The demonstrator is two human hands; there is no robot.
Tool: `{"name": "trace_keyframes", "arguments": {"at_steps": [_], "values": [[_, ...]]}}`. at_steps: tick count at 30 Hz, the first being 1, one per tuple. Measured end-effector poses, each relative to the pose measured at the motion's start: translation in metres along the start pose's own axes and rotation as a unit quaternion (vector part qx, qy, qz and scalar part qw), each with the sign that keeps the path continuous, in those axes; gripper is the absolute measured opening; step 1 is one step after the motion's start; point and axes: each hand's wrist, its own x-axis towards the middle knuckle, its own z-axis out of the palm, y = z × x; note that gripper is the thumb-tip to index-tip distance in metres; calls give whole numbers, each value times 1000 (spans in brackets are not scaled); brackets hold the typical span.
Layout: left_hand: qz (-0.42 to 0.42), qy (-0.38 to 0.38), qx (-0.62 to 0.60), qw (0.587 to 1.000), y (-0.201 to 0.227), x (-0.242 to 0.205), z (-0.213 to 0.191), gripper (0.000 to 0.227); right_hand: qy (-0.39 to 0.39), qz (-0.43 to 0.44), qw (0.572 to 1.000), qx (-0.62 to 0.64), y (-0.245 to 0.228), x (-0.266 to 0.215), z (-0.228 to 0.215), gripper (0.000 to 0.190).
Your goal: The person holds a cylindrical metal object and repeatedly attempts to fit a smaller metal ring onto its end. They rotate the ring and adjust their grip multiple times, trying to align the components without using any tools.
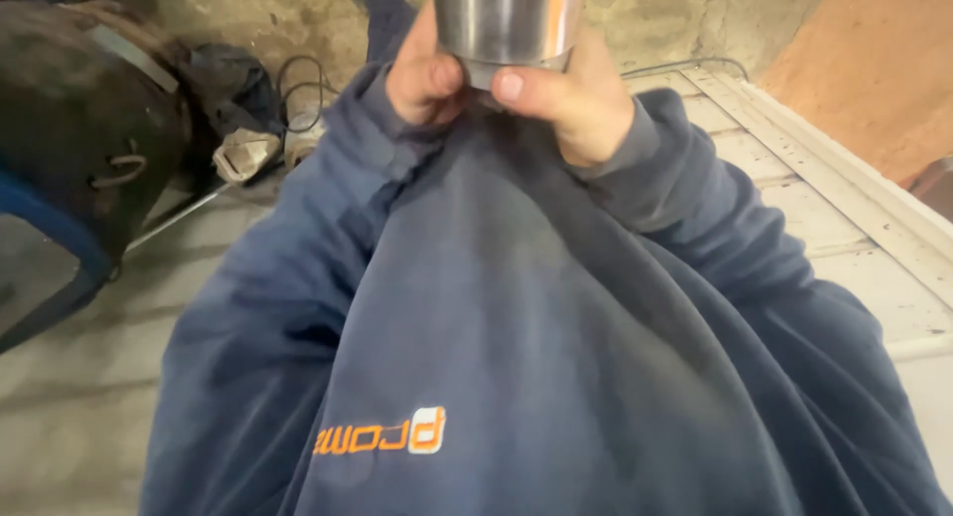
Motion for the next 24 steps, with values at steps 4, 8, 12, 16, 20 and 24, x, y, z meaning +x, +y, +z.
{"name": "trace_keyframes", "arguments": {"at_steps": [4,8,12,16,20,24], "values": [[-26,-116,-88,989,5,12,-8,83,39,-60,990,-125,-5,-3,-1,79],[-95,-38,-32,994,44,-6,20,89,-71,14,996,-54,13,24,-51,83],[-14,19,144,989,50,-16,47,84,-248,-5,967,58,42,54,-79,97],[7,36,198,980,47,-10,44,78,-228,-14,970,78,24,35,-63,95],[13,18,88,996,18,-9,17,84,-116,14,992,36,5,6,-29,90],[40,-9,-69,997,-8,-1,-9,90,10,-19,981,-192,-6,-2,-16,78]]}}
